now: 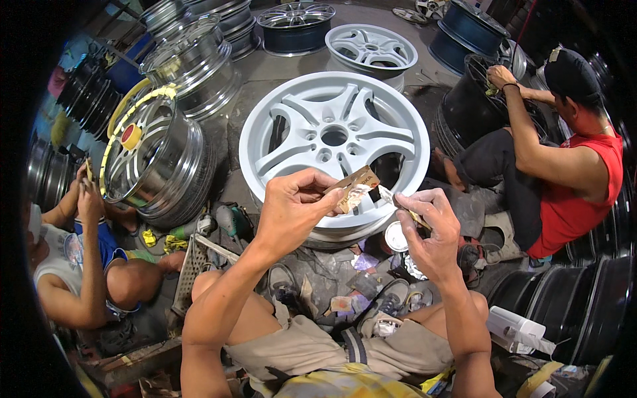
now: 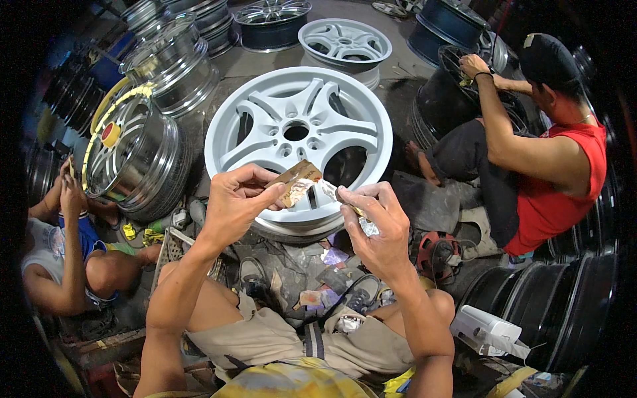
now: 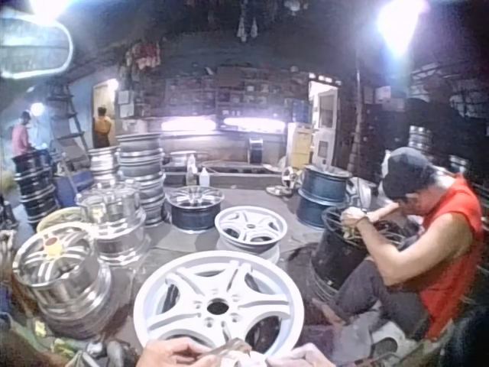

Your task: The person sits on the floor and uses a putty knife to apply filler to a silver wheel rim, smoothing it into the surface. They repeatedly dip the tool into a container to gather more filler and continue applying it to different areas of the rim.

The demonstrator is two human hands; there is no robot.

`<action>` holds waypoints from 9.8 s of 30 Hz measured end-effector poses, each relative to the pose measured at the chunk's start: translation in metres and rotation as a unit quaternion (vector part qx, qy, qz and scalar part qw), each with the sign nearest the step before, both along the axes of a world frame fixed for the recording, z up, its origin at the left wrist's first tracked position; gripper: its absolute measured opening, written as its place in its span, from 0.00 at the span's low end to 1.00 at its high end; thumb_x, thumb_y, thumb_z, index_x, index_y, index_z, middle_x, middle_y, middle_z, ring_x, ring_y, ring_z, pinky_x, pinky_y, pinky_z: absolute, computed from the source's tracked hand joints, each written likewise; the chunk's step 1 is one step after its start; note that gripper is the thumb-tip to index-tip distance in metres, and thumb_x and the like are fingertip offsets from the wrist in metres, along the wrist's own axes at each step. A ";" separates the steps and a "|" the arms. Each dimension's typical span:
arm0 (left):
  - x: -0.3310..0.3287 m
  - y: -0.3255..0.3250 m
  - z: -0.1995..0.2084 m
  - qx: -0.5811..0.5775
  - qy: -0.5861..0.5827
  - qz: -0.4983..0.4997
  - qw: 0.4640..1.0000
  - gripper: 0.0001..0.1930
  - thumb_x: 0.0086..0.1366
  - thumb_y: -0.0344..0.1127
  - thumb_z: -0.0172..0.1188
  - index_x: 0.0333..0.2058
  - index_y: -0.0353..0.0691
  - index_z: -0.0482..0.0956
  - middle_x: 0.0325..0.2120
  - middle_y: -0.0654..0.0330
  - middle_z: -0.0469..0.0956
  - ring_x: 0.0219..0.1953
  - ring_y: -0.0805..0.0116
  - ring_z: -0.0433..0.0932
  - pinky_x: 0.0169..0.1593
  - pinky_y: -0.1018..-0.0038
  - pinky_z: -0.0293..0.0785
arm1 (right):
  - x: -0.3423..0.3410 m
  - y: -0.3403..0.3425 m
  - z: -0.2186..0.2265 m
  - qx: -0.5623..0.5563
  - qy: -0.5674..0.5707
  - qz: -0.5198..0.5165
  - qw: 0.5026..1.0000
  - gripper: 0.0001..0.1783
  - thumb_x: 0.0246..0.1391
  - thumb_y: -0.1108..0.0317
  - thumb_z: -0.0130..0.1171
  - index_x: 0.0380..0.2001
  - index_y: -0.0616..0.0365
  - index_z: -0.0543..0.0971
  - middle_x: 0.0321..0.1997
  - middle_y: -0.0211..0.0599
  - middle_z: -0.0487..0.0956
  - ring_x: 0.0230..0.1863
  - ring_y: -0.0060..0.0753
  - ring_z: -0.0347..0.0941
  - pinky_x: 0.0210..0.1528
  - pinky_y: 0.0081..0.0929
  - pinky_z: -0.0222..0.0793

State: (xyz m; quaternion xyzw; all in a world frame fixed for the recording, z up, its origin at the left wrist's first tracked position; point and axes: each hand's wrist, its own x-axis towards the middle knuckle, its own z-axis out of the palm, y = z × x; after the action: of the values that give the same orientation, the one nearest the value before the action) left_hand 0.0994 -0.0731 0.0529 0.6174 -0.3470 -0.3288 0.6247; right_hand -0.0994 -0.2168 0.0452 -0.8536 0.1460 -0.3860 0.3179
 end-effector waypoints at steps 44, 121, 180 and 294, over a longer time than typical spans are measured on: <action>-0.008 -0.002 -0.004 -0.006 -0.100 0.010 0.995 0.07 0.65 0.26 0.66 0.40 0.28 0.83 0.31 0.55 0.85 0.33 0.76 0.84 0.38 0.81 0.82 | 0.000 0.012 0.001 0.065 0.056 0.054 0.995 0.17 0.47 0.81 0.66 0.43 0.58 0.85 0.34 0.40 0.77 0.35 0.34 0.77 0.38 0.28 0.75; -0.006 -0.002 -0.007 -0.017 -0.074 0.018 0.997 0.07 0.66 0.25 0.65 0.40 0.27 0.82 0.32 0.54 0.84 0.34 0.72 0.85 0.39 0.78 0.84 | 0.007 0.015 -0.013 0.065 0.020 0.079 0.995 0.16 0.50 0.81 0.63 0.43 0.60 0.85 0.34 0.40 0.77 0.35 0.32 0.76 0.37 0.28 0.72; 0.129 -0.031 -0.101 0.228 0.050 -0.011 0.972 0.12 0.61 0.39 0.54 0.30 0.38 0.81 0.29 0.61 0.79 0.33 0.70 0.73 0.40 0.75 0.67 | 0.013 -0.106 -0.089 0.392 -0.054 -0.203 0.895 0.13 0.72 0.61 0.41 0.37 0.57 0.70 0.25 0.32 0.71 0.22 0.23 0.68 0.25 0.25 0.68; -0.021 0.027 -0.016 0.075 -0.109 -0.062 0.989 0.10 0.66 0.28 0.65 0.42 0.27 0.80 0.31 0.58 0.81 0.30 0.77 0.82 0.33 0.83 0.81 | -0.118 0.137 -0.113 0.088 0.092 -0.166 0.978 0.19 0.49 0.81 0.67 0.47 0.59 0.83 0.39 0.41 0.77 0.41 0.42 0.76 0.45 0.35 0.72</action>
State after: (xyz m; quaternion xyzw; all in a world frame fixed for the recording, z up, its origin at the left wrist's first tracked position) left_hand 0.0783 -0.0462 0.0365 0.6722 -0.4250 -0.3223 0.5135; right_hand -0.2173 -0.0796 -0.0678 -0.8181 0.3476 -0.3389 0.3083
